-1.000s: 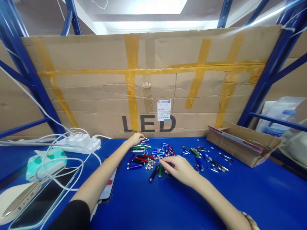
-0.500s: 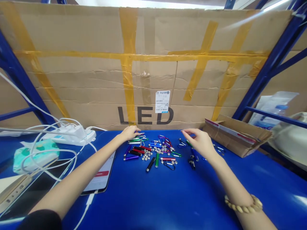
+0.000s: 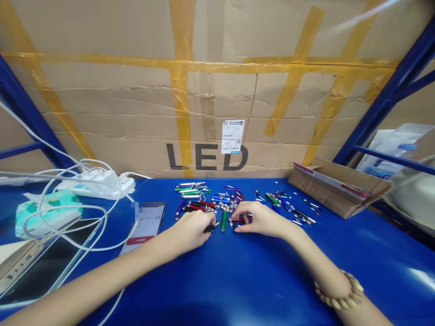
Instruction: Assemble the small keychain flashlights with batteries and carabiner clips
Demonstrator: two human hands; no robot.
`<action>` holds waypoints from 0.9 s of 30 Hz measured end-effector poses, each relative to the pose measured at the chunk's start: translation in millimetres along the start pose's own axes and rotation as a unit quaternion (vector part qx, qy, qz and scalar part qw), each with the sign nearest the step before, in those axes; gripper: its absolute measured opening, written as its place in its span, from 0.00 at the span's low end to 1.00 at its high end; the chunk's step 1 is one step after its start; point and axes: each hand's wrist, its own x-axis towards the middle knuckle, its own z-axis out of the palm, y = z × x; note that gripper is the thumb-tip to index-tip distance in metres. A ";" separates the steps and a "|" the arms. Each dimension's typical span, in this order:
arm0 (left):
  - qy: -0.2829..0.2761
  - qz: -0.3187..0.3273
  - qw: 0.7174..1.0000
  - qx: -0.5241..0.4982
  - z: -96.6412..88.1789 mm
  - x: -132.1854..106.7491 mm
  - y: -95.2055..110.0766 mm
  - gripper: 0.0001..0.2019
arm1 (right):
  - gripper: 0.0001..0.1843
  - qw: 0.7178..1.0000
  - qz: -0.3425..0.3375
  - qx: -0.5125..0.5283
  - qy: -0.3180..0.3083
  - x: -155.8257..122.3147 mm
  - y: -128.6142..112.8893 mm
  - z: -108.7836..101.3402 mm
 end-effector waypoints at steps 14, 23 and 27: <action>0.091 -0.029 0.958 -0.272 -20.2 -41.9 -28.5 0.17 | 0.18 0.989 -0.098 -0.104 0.048 12.7 -36.9 50.5; 0.064 -0.040 0.957 -0.281 -36.6 -72.9 -37.7 0.05 | 0.12 0.986 -0.070 -0.127 0.084 23.8 -25.3 61.5; 0.038 -0.040 0.970 -0.239 -28.0 -73.6 -32.3 0.07 | 0.10 0.987 -0.056 -0.116 0.093 31.5 -17.7 66.7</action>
